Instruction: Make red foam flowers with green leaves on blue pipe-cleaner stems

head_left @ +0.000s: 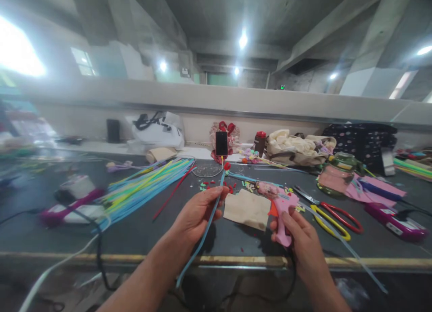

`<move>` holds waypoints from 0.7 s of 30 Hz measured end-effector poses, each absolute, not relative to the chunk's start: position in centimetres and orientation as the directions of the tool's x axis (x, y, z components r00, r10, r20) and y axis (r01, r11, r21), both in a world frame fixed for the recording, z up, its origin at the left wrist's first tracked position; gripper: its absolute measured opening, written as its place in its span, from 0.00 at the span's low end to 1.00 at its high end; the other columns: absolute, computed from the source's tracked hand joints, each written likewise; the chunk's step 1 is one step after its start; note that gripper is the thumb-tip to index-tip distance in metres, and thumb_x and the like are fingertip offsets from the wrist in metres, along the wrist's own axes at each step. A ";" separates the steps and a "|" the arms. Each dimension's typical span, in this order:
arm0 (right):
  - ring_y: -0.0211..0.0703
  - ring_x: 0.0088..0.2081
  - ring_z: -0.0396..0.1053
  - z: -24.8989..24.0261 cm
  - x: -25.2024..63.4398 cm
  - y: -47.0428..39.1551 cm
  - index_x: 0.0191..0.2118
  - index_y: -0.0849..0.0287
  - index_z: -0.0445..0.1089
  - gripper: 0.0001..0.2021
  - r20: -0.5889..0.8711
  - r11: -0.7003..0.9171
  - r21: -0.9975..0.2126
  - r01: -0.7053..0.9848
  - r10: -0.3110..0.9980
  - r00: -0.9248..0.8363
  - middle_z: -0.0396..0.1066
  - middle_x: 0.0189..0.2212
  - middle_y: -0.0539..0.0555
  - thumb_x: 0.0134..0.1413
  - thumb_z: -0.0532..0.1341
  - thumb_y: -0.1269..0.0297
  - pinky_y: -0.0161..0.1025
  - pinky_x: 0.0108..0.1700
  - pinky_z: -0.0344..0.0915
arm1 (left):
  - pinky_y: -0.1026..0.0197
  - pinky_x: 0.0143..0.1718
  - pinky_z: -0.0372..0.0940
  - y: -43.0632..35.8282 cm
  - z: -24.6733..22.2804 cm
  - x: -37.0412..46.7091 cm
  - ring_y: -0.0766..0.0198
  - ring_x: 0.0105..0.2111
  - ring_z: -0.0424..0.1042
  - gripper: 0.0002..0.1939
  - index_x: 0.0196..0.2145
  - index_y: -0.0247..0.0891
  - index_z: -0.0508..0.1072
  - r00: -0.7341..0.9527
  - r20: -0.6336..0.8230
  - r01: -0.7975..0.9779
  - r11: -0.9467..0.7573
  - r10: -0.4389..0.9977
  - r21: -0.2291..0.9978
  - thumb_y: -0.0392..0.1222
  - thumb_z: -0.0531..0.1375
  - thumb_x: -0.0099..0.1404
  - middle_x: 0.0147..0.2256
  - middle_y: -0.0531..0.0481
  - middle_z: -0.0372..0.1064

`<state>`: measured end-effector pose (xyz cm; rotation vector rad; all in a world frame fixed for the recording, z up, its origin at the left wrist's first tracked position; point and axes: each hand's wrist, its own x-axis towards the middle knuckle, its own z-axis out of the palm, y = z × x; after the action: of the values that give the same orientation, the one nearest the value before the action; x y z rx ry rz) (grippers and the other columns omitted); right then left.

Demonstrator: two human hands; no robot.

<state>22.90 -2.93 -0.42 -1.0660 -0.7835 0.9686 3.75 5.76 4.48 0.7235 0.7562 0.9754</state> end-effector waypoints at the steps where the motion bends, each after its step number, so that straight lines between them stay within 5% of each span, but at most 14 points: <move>1: 0.32 0.17 0.64 -0.4 22.8 -2.9 0.32 0.60 0.63 0.11 0.070 0.174 -0.953 -0.247 0.923 0.378 0.69 0.19 0.47 0.48 0.61 0.58 0.25 0.19 0.60 | 0.76 0.10 0.56 5.8 4.3 3.9 0.75 0.16 0.64 0.05 0.28 0.31 0.74 0.373 -0.231 -0.446 0.392 0.899 0.805 0.34 0.58 0.54 0.20 0.53 0.66; 21: 0.35 0.21 0.62 1.3 21.7 -1.5 0.30 0.60 0.63 0.13 0.288 0.267 -0.957 0.111 0.858 0.426 0.67 0.20 0.48 0.46 0.58 0.54 0.29 0.22 0.59 | 0.77 0.09 0.50 5.9 2.4 5.2 0.77 0.13 0.58 0.07 0.31 0.31 0.72 0.482 -0.245 -0.388 0.456 0.841 0.801 0.34 0.61 0.52 0.17 0.57 0.60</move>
<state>21.71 -1.49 1.25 -1.2109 -1.0284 0.6474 5.16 5.87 2.39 0.7463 0.7040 0.8401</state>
